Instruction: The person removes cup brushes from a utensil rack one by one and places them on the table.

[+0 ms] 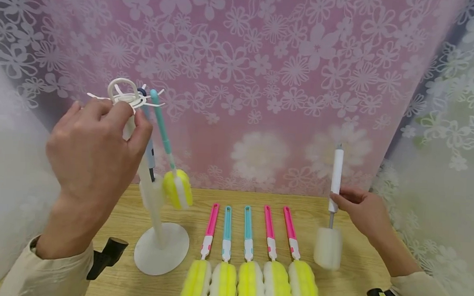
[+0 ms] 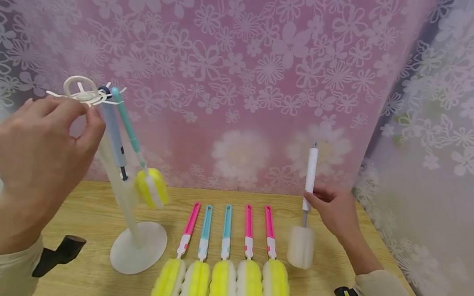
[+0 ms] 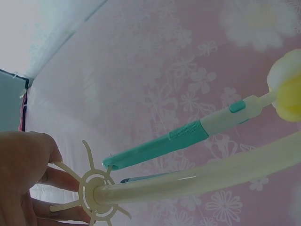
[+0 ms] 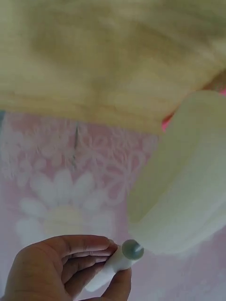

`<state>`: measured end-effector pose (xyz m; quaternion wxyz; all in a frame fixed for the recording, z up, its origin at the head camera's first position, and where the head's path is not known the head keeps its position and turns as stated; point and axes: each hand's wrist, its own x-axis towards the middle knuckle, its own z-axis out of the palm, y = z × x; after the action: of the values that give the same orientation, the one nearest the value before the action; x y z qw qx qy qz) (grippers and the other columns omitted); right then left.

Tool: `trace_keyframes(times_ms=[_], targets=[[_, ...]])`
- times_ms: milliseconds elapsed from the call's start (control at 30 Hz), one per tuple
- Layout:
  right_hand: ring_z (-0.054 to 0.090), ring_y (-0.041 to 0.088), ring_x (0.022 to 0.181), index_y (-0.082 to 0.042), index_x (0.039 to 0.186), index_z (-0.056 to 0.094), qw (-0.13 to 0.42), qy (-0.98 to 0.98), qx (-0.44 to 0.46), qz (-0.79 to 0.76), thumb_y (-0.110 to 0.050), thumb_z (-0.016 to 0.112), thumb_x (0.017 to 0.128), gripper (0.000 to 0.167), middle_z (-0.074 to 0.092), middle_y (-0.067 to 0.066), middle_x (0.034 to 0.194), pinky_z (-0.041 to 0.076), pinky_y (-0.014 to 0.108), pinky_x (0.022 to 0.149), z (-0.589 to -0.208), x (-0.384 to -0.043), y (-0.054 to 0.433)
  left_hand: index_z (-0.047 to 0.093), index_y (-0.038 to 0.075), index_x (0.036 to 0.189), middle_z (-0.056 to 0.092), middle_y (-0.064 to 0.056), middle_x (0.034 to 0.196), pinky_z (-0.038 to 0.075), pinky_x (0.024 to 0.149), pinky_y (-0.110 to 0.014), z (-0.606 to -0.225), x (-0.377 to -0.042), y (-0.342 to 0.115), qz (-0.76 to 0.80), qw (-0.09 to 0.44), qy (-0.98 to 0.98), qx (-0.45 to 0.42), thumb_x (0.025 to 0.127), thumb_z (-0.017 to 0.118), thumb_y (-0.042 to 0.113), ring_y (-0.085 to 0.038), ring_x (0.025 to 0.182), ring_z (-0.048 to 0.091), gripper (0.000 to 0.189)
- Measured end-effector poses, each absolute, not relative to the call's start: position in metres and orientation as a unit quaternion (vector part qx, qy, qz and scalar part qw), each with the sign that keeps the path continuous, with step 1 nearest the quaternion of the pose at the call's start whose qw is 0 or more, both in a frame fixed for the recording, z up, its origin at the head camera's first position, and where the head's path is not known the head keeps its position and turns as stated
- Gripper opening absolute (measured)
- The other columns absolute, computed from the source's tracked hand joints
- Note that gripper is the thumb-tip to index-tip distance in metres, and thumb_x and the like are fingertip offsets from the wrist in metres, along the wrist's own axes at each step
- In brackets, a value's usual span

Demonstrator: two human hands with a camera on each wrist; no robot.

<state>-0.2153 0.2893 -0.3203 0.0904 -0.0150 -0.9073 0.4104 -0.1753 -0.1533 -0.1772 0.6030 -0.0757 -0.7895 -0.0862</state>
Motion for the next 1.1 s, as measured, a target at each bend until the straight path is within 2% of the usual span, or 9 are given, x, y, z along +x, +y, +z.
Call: trace_keyframes(times_ms=[67,167,267,400,733,1100], targets=[[0.066,0.027,0.095,0.003,0.127,0.057,0.056,-0.906,-0.021,0.418,-0.046,0.061,0.090,0.062,0.066,0.019,0.112,0.054,0.041,0.076,-0.334,-0.214,0.296,0.065,0.001,0.077,0.065,-0.019,0.079,0.046,0.090,-0.051,-0.177,-0.175,-0.153,-0.086,0.604,-0.789,-0.076,0.092,0.044,0.025,-0.041,0.066,0.058,0.035],[0.068,0.026,0.093,0.007,0.126,0.056,0.008,-0.898,-0.030,0.439,-0.044,0.063,0.089,0.063,0.068,0.017,0.106,0.052,0.048,0.081,-0.354,-0.214,0.303,0.064,0.001,0.077,0.064,-0.020,0.080,0.046,0.091,-0.051,-0.177,-0.175,-0.154,-0.087,0.605,-0.788,-0.077,0.092,0.044,0.025,-0.042,0.067,0.058,0.034],[0.068,0.024,0.091,0.011,0.125,0.055,-0.038,-0.887,-0.043,0.458,-0.040,0.065,0.089,0.063,0.069,0.016,0.104,0.050,0.049,0.085,-0.371,-0.214,0.309,0.064,0.000,0.078,0.065,-0.020,0.080,0.046,0.091,-0.051,-0.177,-0.175,-0.154,-0.087,0.604,-0.788,-0.077,0.092,0.044,0.025,-0.042,0.068,0.059,0.035],[0.069,0.025,0.087,0.015,0.121,0.055,-0.069,-0.880,-0.052,0.468,-0.033,0.066,0.090,0.058,0.069,0.016,0.100,0.053,0.044,0.080,-0.388,-0.215,0.312,0.065,0.001,0.079,0.064,-0.020,0.081,0.046,0.092,-0.051,-0.177,-0.175,-0.154,-0.087,0.602,-0.790,-0.077,0.092,0.044,0.025,-0.042,0.069,0.059,0.035],[0.067,0.022,0.080,0.014,0.112,0.062,-0.093,-0.873,-0.057,0.475,-0.022,0.065,0.090,0.042,0.069,0.010,0.091,0.056,0.036,0.071,-0.419,-0.216,0.310,0.066,0.000,0.080,0.063,-0.020,0.081,0.044,0.094,-0.051,-0.177,-0.175,-0.154,-0.095,0.601,-0.790,-0.075,0.091,0.045,0.023,-0.042,0.070,0.059,0.033],[0.065,0.019,0.076,0.008,0.106,0.068,-0.089,-0.885,-0.071,0.451,-0.029,0.068,0.088,0.041,0.069,0.005,0.086,0.055,0.035,0.068,-0.434,-0.217,0.304,0.066,0.000,0.083,0.064,-0.020,0.081,0.045,0.092,-0.051,-0.178,-0.175,-0.153,-0.092,0.603,-0.788,-0.076,0.092,0.045,0.024,-0.042,0.069,0.058,0.034]])
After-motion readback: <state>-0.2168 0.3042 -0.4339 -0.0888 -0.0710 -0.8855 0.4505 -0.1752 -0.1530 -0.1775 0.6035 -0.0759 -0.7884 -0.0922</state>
